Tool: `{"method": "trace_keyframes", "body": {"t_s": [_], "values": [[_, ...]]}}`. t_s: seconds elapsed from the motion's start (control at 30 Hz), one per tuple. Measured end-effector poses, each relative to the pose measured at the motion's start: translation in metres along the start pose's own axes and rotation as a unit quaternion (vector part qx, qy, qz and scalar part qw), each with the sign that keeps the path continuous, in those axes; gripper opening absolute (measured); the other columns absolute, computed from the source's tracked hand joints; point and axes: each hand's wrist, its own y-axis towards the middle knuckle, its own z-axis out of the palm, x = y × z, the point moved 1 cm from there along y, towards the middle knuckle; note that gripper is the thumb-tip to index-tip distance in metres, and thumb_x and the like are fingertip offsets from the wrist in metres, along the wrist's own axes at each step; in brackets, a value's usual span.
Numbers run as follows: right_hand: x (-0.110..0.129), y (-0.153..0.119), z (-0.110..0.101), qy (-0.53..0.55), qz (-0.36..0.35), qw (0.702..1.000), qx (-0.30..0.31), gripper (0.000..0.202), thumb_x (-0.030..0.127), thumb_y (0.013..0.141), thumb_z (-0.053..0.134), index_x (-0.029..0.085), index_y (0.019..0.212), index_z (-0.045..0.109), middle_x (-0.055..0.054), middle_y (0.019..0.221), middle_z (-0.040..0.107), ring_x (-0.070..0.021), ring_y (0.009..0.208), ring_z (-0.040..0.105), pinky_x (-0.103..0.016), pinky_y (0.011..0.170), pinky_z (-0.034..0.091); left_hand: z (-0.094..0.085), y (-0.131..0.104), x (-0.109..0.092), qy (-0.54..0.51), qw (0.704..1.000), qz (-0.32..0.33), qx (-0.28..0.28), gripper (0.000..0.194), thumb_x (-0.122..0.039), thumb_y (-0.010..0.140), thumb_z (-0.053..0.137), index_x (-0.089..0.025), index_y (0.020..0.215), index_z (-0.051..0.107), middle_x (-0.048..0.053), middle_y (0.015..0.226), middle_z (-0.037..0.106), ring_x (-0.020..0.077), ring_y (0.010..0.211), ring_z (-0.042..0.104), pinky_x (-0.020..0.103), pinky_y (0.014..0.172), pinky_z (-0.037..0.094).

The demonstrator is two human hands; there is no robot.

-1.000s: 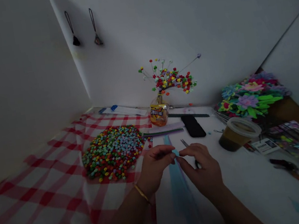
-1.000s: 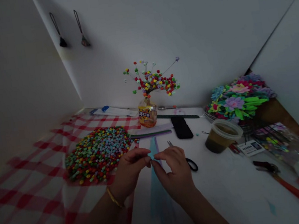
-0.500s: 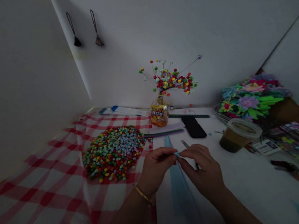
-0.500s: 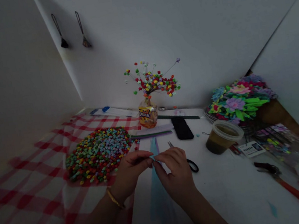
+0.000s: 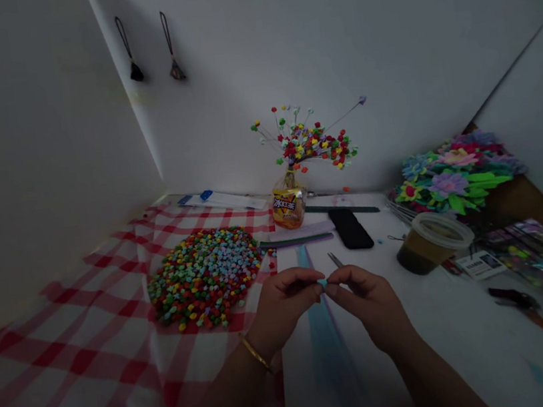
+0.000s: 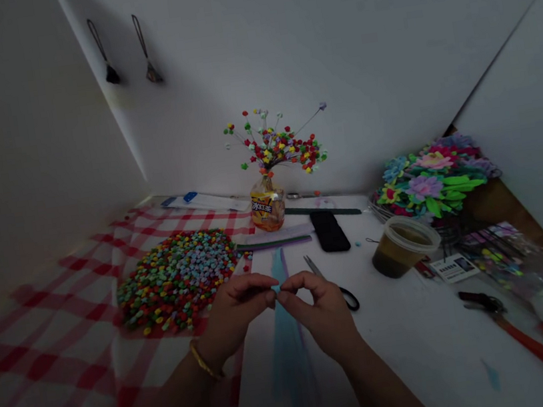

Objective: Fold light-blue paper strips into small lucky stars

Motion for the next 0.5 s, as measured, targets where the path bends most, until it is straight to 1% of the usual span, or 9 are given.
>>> {"method": "trace_keyframes", "body": {"t_s": [0.1, 0.2, 0.37, 0.43, 0.5], "values": [[-0.0031, 0.0001, -0.0015, 0.047, 0.015, 0.998, 0.026, 0.016, 0.033, 0.070, 0.071, 0.019, 0.072, 0.064, 0.001, 0.067, 0.060, -0.0138, 0.063, 0.055, -0.029, 0.058, 0.047, -0.0010, -0.0011, -0.0015, 0.004, 0.999, 0.013, 0.035, 0.014, -0.016, 0.060, 0.077, -0.017, 0.074, 0.074, 0.001, 0.065, 0.066, 0.0106, 0.060, 0.057, 0.022, 0.058, 0.046], [-0.0033, -0.0008, -0.0028, 0.070, 0.025, 0.996, 0.049, 0.019, 0.034, 0.069, 0.072, 0.019, 0.069, 0.061, 0.002, 0.065, 0.058, -0.0125, 0.060, 0.053, -0.028, 0.055, 0.045, -0.0020, -0.0014, -0.0038, 0.018, 0.997, 0.023, 0.069, 0.014, -0.017, 0.060, 0.077, -0.016, 0.074, 0.075, 0.002, 0.067, 0.066, 0.0118, 0.062, 0.057, 0.023, 0.058, 0.046], [-0.0020, -0.0009, -0.0038, 0.073, 0.024, 0.996, 0.055, 0.019, 0.034, 0.068, 0.073, 0.019, 0.066, 0.060, 0.002, 0.063, 0.058, -0.0126, 0.057, 0.052, -0.028, 0.054, 0.045, -0.0030, -0.0018, -0.0052, 0.040, 0.996, 0.026, 0.075, 0.013, -0.019, 0.061, 0.077, -0.016, 0.073, 0.074, 0.003, 0.067, 0.066, 0.0129, 0.062, 0.057, 0.024, 0.059, 0.046], [-0.0025, -0.0005, -0.0038, 0.078, 0.028, 0.995, 0.055, 0.019, 0.033, 0.068, 0.072, 0.019, 0.066, 0.060, 0.002, 0.062, 0.059, -0.0131, 0.057, 0.053, -0.029, 0.054, 0.045, -0.0023, -0.0021, -0.0042, 0.027, 0.996, 0.012, 0.081, 0.015, -0.022, 0.063, 0.076, -0.015, 0.076, 0.074, 0.004, 0.065, 0.066, 0.0132, 0.061, 0.058, 0.025, 0.059, 0.047], [-0.0033, -0.0001, -0.0040, 0.086, 0.035, 0.994, 0.053, 0.019, 0.033, 0.068, 0.072, 0.019, 0.065, 0.060, 0.002, 0.062, 0.061, -0.0139, 0.059, 0.055, -0.030, 0.055, 0.046, -0.0013, -0.0020, -0.0029, 0.009, 0.997, -0.006, 0.074, 0.017, -0.025, 0.065, 0.075, -0.014, 0.078, 0.074, 0.003, 0.061, 0.066, 0.0133, 0.057, 0.059, 0.027, 0.058, 0.047]]}}
